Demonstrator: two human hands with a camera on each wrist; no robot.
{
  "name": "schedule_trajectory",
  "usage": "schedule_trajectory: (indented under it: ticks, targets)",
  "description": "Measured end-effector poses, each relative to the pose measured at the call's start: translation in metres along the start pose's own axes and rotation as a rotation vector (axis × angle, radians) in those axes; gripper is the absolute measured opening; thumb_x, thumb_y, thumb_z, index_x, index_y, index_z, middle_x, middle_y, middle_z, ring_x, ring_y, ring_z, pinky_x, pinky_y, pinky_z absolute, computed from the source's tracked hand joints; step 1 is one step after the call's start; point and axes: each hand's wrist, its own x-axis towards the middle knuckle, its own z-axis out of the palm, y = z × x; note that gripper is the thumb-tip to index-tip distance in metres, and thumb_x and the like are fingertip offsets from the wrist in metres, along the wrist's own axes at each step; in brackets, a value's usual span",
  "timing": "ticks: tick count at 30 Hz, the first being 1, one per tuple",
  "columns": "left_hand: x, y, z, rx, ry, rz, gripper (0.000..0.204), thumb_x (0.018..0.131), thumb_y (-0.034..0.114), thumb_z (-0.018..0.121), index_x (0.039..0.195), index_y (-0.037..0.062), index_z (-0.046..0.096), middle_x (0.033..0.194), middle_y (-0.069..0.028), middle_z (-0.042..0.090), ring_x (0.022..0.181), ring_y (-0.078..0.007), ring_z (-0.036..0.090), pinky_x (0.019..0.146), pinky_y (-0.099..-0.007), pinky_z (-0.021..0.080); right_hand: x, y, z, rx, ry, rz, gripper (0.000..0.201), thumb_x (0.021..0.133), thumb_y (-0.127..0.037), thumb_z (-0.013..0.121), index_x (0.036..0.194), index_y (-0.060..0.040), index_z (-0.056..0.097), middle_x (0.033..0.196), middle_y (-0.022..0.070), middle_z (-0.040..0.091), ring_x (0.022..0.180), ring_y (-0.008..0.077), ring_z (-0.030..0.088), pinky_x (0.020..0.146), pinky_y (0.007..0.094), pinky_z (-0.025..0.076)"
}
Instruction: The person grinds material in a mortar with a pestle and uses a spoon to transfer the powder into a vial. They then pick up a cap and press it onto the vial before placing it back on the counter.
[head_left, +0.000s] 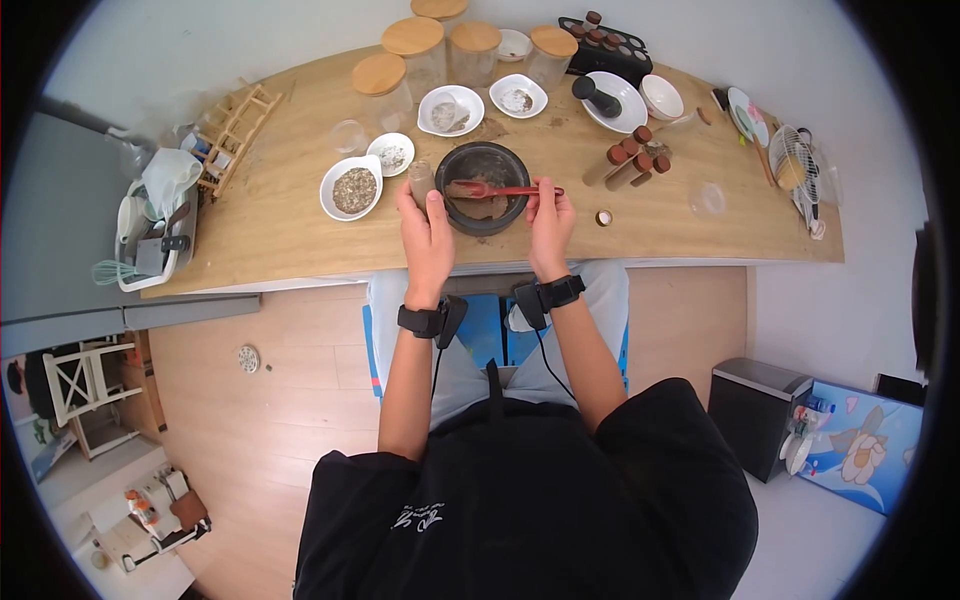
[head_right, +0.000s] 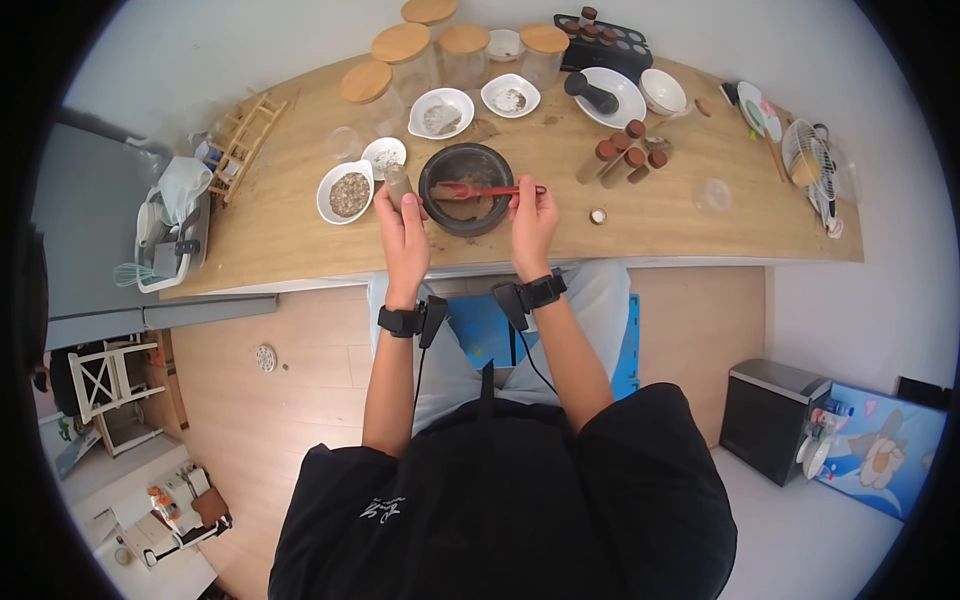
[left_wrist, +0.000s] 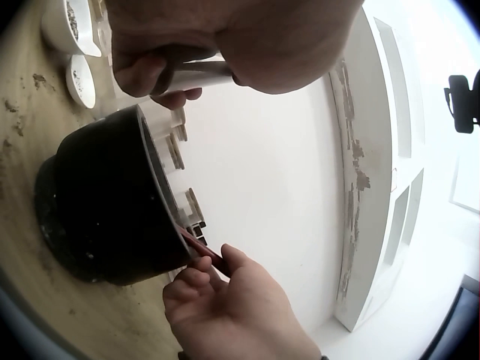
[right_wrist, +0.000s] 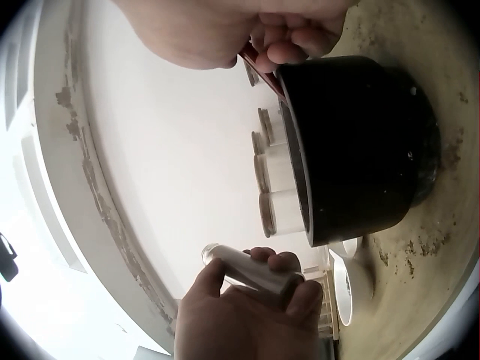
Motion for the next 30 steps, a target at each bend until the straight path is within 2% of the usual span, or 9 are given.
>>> schedule_trajectory:
  ticks: [2, 5, 9, 11, 12, 14, 24, 26, 30]
  targets:
    - [0.001, -0.003, 0.002, 0.143, 0.092, 0.127, 0.044, 0.101, 0.020, 0.055, 0.132, -0.0064, 0.038, 0.112, -0.0203, 0.063, 0.102, -0.0271, 0.062, 0.088, -0.0372, 0.048, 0.000, -0.002, -0.001, 0.014, -0.020, 0.027, 0.028, 0.103, -0.029, 0.055, 0.095, -0.0045, 0.065, 0.069, -0.0042, 0.053, 0.057, 0.0041, 0.044, 0.050, 0.0203, 0.033]
    - [-0.004, 0.015, 0.006, 0.159, 0.089, 0.126, 0.044, 0.099, 0.020, 0.060, 0.128, -0.0059, 0.039, 0.113, -0.0245, 0.064, 0.100, -0.0318, 0.064, 0.088, -0.0389, 0.049, 0.002, -0.004, 0.001, -0.002, 0.001, 0.046, 0.030, 0.103, -0.030, 0.053, 0.092, -0.0044, 0.064, 0.068, -0.0038, 0.054, 0.055, 0.0045, 0.044, 0.050, 0.0204, 0.033]
    - [-0.004, 0.000, 0.006, 0.194, 0.047, 0.150, 0.043, 0.098, 0.020, 0.062, 0.125, -0.0054, 0.041, 0.113, -0.0262, 0.063, 0.101, -0.0343, 0.064, 0.087, -0.0397, 0.049, 0.015, -0.014, 0.000, 0.026, 0.005, 0.063, 0.034, 0.104, -0.034, 0.051, 0.089, -0.0049, 0.062, 0.067, -0.0023, 0.056, 0.054, 0.0052, 0.047, 0.048, 0.0213, 0.033]
    - [-0.007, -0.002, 0.009, 0.240, 0.023, 0.141, 0.041, 0.098, 0.019, 0.063, 0.124, -0.0038, 0.040, 0.113, -0.0204, 0.061, 0.103, -0.0214, 0.060, 0.089, -0.0333, 0.048, 0.024, -0.023, -0.003, 0.047, 0.028, 0.010, 0.037, 0.104, -0.037, 0.049, 0.088, -0.0056, 0.061, 0.066, -0.0006, 0.058, 0.053, 0.0062, 0.049, 0.047, 0.0220, 0.034]
    - [-0.008, -0.003, 0.010, 0.240, 0.022, 0.142, 0.041, 0.098, 0.019, 0.063, 0.124, -0.0038, 0.040, 0.113, -0.0204, 0.061, 0.103, -0.0214, 0.060, 0.089, -0.0333, 0.048, 0.028, -0.028, -0.004, 0.049, 0.029, 0.010, 0.037, 0.104, -0.037, 0.049, 0.088, -0.0056, 0.061, 0.066, -0.0006, 0.058, 0.053, 0.0062, 0.049, 0.047, 0.0220, 0.034]
    - [-0.008, -0.003, 0.013, 0.266, 0.018, 0.183, 0.041, 0.095, 0.023, 0.066, 0.120, -0.0039, 0.046, 0.108, -0.0250, 0.064, 0.097, -0.0357, 0.065, 0.084, -0.0404, 0.050, 0.038, -0.043, -0.004, 0.022, 0.037, -0.045, 0.035, 0.104, -0.037, 0.050, 0.088, -0.0069, 0.059, 0.064, 0.0005, 0.058, 0.051, 0.0069, 0.048, 0.046, 0.0214, 0.034]
    - [-0.008, 0.009, 0.019, 0.418, -0.014, 0.219, 0.040, 0.093, 0.023, 0.069, 0.117, -0.0014, 0.048, 0.103, -0.0234, 0.067, 0.091, -0.0382, 0.067, 0.076, -0.0421, 0.052, 0.054, -0.085, 0.004, -0.126, -0.142, -0.088, 0.039, 0.104, -0.040, 0.049, 0.090, -0.0056, 0.059, 0.064, 0.0008, 0.057, 0.050, 0.0071, 0.050, 0.045, 0.0211, 0.036]
    - [-0.007, 0.009, 0.018, 0.393, -0.069, 0.186, 0.040, 0.094, 0.020, 0.069, 0.117, -0.0044, 0.047, 0.102, -0.0210, 0.066, 0.090, -0.0270, 0.066, 0.079, -0.0357, 0.052, 0.063, -0.096, 0.003, -0.201, -0.274, -0.100, 0.037, 0.105, -0.039, 0.048, 0.095, -0.0055, 0.059, 0.067, 0.0005, 0.058, 0.052, 0.0066, 0.051, 0.047, 0.0205, 0.038]
    - [-0.003, 0.008, 0.019, 0.307, -0.139, 0.143, 0.038, 0.095, 0.019, 0.069, 0.117, -0.0036, 0.047, 0.101, -0.0193, 0.066, 0.090, -0.0241, 0.066, 0.077, -0.0339, 0.052, 0.077, -0.124, 0.012, -0.279, -0.445, -0.158, 0.037, 0.106, -0.038, 0.047, 0.096, -0.0045, 0.059, 0.069, 0.0015, 0.060, 0.054, 0.0065, 0.053, 0.047, 0.0199, 0.038]
